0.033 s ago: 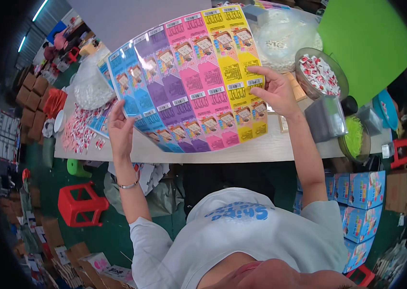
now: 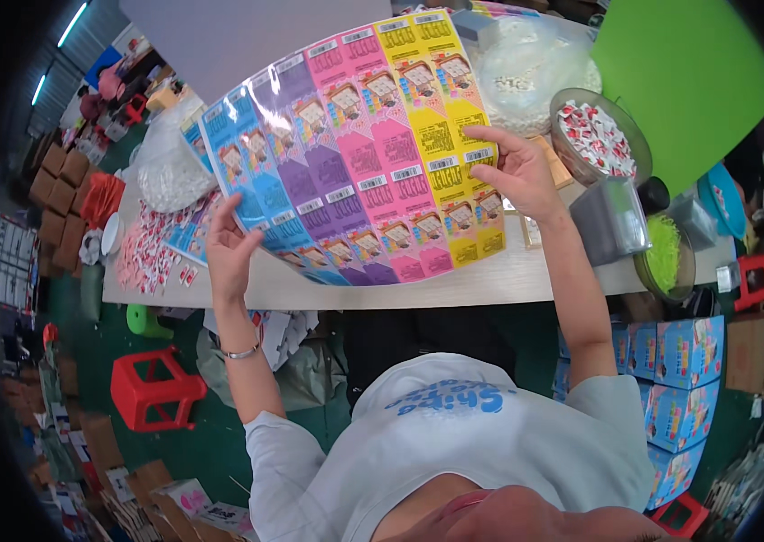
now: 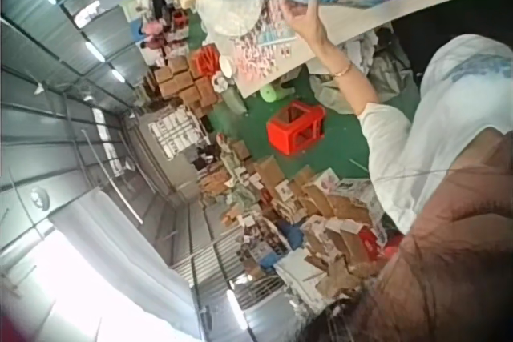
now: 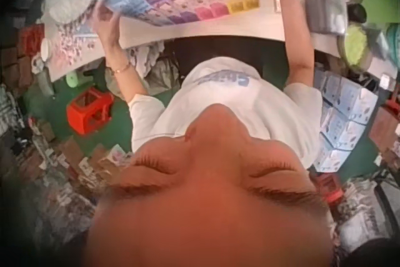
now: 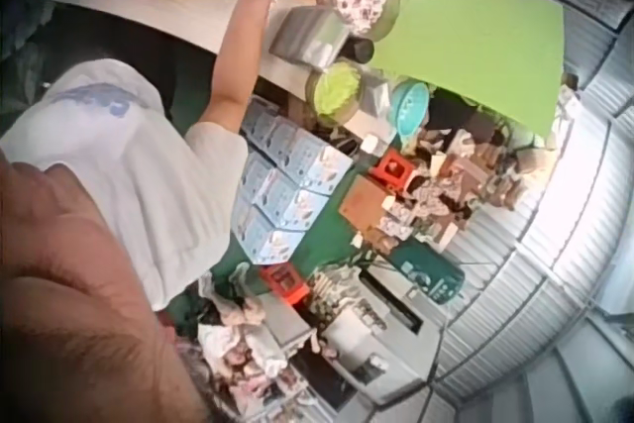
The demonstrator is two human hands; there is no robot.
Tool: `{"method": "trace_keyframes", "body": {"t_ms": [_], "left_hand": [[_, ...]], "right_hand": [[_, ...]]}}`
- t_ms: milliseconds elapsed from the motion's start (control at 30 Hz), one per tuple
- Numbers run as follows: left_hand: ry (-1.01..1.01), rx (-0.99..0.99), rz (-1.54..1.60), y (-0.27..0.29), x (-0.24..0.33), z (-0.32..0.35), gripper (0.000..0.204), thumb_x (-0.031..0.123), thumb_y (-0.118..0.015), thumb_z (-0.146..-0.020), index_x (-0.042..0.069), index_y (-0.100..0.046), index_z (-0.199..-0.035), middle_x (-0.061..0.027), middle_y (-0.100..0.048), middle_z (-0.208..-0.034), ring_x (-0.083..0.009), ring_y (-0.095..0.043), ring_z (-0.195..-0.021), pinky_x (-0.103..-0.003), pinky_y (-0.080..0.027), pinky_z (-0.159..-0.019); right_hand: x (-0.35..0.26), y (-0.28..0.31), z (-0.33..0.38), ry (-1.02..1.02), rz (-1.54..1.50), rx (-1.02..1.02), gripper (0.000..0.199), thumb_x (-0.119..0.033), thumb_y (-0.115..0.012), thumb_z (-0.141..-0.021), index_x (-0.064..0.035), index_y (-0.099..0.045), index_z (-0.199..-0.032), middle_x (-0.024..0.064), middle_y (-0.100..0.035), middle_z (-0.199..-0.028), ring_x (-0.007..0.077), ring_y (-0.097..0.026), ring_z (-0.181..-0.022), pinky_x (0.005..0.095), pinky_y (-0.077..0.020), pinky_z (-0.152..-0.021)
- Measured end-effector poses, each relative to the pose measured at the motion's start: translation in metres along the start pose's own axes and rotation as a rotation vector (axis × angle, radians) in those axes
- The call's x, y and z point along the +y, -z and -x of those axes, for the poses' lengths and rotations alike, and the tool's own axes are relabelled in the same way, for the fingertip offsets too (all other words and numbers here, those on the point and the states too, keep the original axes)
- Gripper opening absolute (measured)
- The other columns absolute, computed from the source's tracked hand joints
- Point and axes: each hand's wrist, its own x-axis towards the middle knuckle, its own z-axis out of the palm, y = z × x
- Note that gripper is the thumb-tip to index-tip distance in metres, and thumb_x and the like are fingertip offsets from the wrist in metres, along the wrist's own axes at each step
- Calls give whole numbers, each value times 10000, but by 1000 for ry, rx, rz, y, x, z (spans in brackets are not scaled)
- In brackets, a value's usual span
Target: Packaging small white toy components into plastic divided trays and then sliding the trays into colorful cardboard sleeves.
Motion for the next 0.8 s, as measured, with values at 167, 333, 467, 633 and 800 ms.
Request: {"method": "trace_keyframes", "body": {"t_ms": [167,333,467,633,800], "left_hand": [[35,-174,-326,22,8,-4,530,-121,-683,-876,-19,-543,-1378,-71,-630,-1242,-125,-623,-1090,-262,-509,-936],[-1,20,-135,11,4,-11,474,-81,-662,-924,1,-549,-1376,-47,-661,-1192,-101,-638,-1012,-235,-514,-881],[-200,-142,-291,-31,27,-9,622,-122,-723,-852,-2,-517,-1426,-87,-635,-1276,-141,-640,-1105,-269,-515,-964],[-152,-151,-342,-37,27,-12,579,-127,-718,-851,-23,-556,-1398,-73,-654,-1243,-119,-638,-1086,-257,-521,-929],[-310,-171,-719,-35,19,-5,352,-100,-733,-860,-9,-696,-1199,-23,-641,-1094,-92,-602,-988,-214,-467,-868]], "right_hand": [[-20,0,2,1,84,109,437,142,-662,-883,31,-646,-1304,117,-704,-1200,153,-695,-1049,278,-587,-919],[-30,6,27,-16,158,166,395,145,-682,-866,46,-679,-1249,114,-716,-1163,155,-701,-1024,278,-595,-902],[-48,7,32,12,116,174,410,147,-692,-853,49,-677,-1251,123,-699,-1204,160,-692,-1050,285,-597,-907],[-61,11,42,-15,157,190,401,142,-700,-850,52,-683,-1240,128,-682,-1237,153,-679,-1075,279,-594,-913],[-60,27,61,-25,322,272,375,96,-728,-853,35,-700,-1222,112,-699,-1142,136,-667,-1033,266,-574,-858]]}}
